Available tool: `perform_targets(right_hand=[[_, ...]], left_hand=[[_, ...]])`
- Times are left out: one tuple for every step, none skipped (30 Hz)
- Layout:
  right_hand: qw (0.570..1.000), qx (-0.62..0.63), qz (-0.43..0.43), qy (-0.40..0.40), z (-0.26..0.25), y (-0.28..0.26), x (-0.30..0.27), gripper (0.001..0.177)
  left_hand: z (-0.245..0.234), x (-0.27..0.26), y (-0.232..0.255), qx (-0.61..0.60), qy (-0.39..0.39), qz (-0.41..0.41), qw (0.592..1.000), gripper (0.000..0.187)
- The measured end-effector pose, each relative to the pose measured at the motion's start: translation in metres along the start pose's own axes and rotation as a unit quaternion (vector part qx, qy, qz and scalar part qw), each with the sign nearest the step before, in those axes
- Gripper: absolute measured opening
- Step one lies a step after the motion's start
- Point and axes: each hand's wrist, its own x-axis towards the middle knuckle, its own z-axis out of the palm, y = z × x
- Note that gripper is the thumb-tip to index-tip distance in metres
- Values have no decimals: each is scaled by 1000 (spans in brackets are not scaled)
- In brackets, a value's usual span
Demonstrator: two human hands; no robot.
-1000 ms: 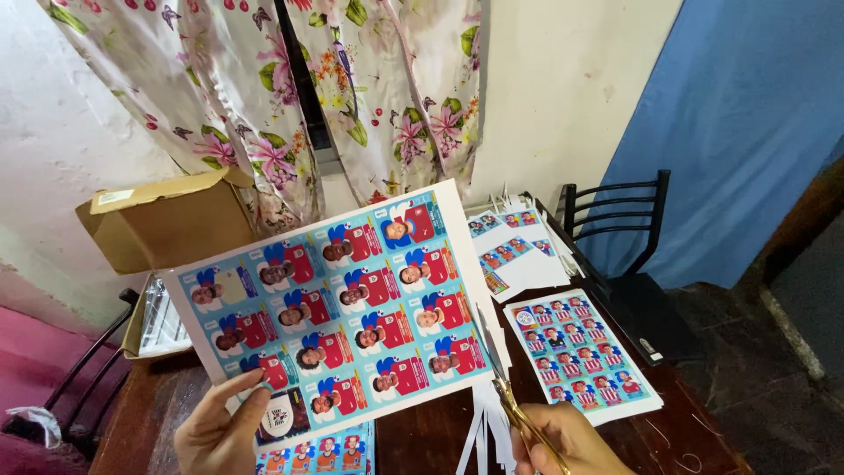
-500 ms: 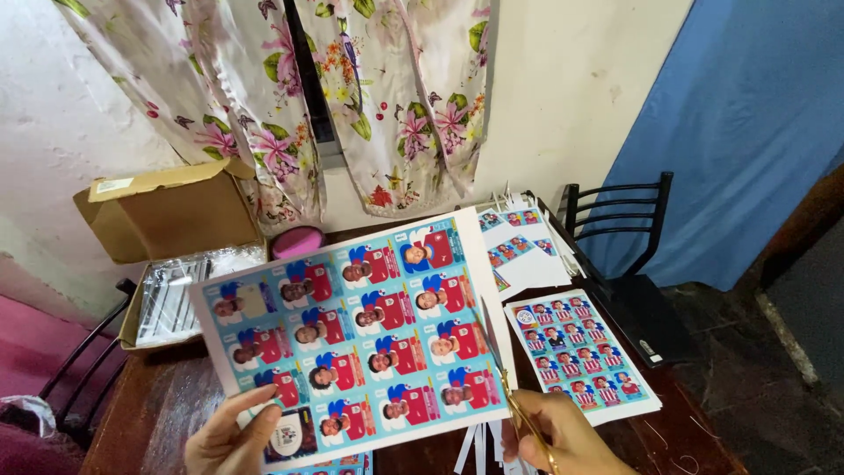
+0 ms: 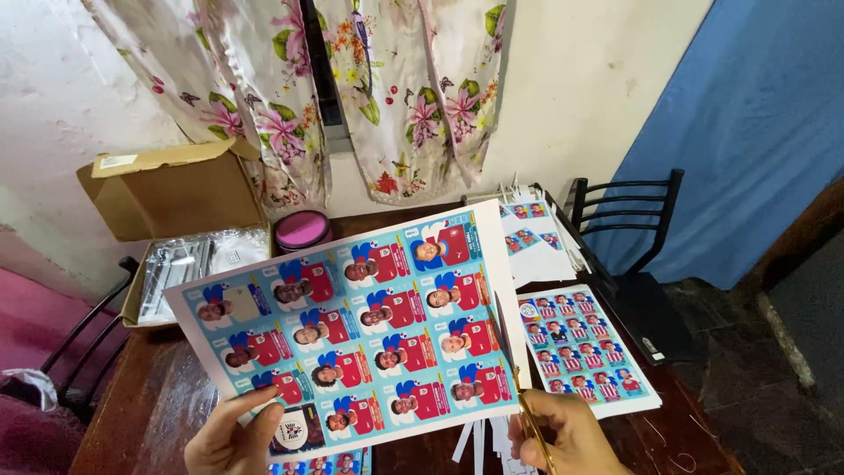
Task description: Using scissors to cut sheets of football player stickers into strips.
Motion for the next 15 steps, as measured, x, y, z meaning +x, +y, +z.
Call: perform_targets(right_hand=[[1000,-7,-4,6,1,-1,0,79],[1000,-14,-7,11,1,-2,0,78],[1000,-14,-8,12,1,-2,0,78],[999,-31,-13,16,1,-1,0,73],[998,-48,-18,20,1,-1,-1,69],[998,-48,-18,21,1,-1,-1,69],[998,-49,-11,31,2,-2,-1,65],[998,-51,-4,41,3,-3,-2,62],[998,-50,-5,43,3,-2,-2,62],[997,-63,-24,42,3,0,-2,58],[995,-76,-44,43,3,2,-2,54],[995,-75,-46,46,3,3,-1,54],[996,-66,-37,54,4,4,-1,51],[996,-57,-27,63,5,5,-1,47],[996,-55,-29,67,7,1,0,47]], left_hand=[[1,0,2,8,6,4,1000,25],[2,-1,4,17,12,9,1000,25],[1,0,3,17,12,9,1000,25],[0,1,3,18,13,-5,1000,23],[-1,1,2,20,14,-20,1000,22],[-4,1,-3,20,13,-19,1000,22],[-6,2,-7,23,8,-23,999,22],[-9,2,-12,26,4,-27,999,21],[-10,2,-16,26,2,-26,999,21],[-10,1,-20,36,-3,-1,999,21],[-11,2,-24,45,-9,25,999,21],[-12,2,-28,45,-11,28,999,21],[-13,4,-32,61,-13,51,997,20],[-14,5,-35,78,-14,75,994,19],[-31,-9,-59,77,-18,77,994,19]])
